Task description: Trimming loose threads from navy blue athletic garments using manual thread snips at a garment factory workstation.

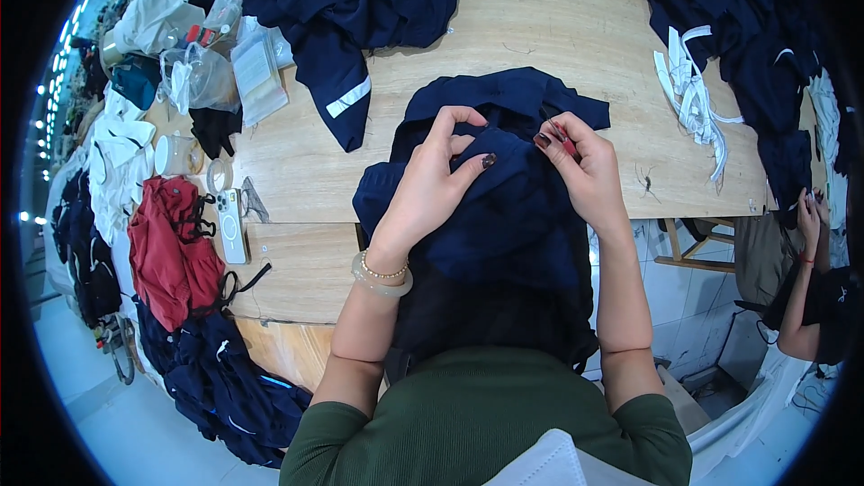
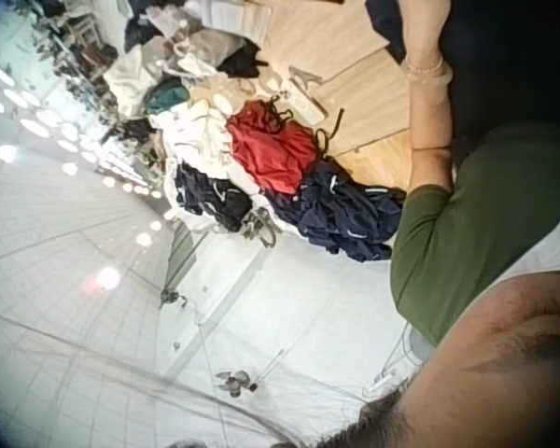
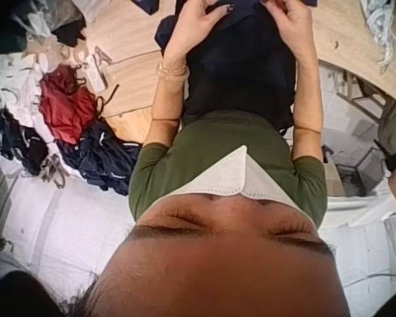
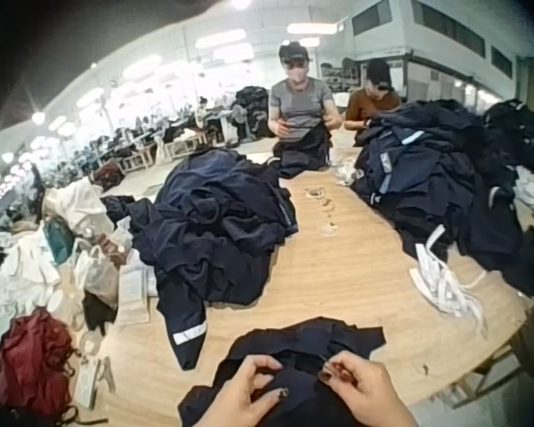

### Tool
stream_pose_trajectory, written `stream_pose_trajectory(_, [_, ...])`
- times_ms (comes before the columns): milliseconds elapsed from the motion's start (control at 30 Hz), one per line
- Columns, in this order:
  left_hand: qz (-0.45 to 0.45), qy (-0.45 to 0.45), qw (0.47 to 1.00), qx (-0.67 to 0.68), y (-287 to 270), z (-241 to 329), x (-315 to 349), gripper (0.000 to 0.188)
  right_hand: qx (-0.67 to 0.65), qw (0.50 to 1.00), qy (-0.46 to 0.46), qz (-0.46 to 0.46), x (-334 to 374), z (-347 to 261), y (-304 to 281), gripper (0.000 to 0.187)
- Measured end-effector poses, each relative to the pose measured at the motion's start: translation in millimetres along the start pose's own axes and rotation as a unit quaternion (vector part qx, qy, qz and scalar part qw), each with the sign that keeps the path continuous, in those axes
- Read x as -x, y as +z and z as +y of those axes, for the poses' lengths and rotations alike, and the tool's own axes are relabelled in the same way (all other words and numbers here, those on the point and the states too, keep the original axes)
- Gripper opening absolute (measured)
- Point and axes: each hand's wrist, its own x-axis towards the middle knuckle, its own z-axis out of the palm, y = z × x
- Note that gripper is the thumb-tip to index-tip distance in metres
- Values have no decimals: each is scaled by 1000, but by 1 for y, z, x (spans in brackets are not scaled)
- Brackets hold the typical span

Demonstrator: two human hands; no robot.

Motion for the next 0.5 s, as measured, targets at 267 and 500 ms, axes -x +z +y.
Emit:
stream_pose_trajectory(267, [35, 47, 995, -83, 3, 8, 3, 33, -84, 996, -1, 26, -1, 9, 9, 23])
stream_pose_trajectory(500, [25, 33, 997, -66, 2, 10, 2, 34, 6, 997, -64, -46, 3, -2, 0, 38])
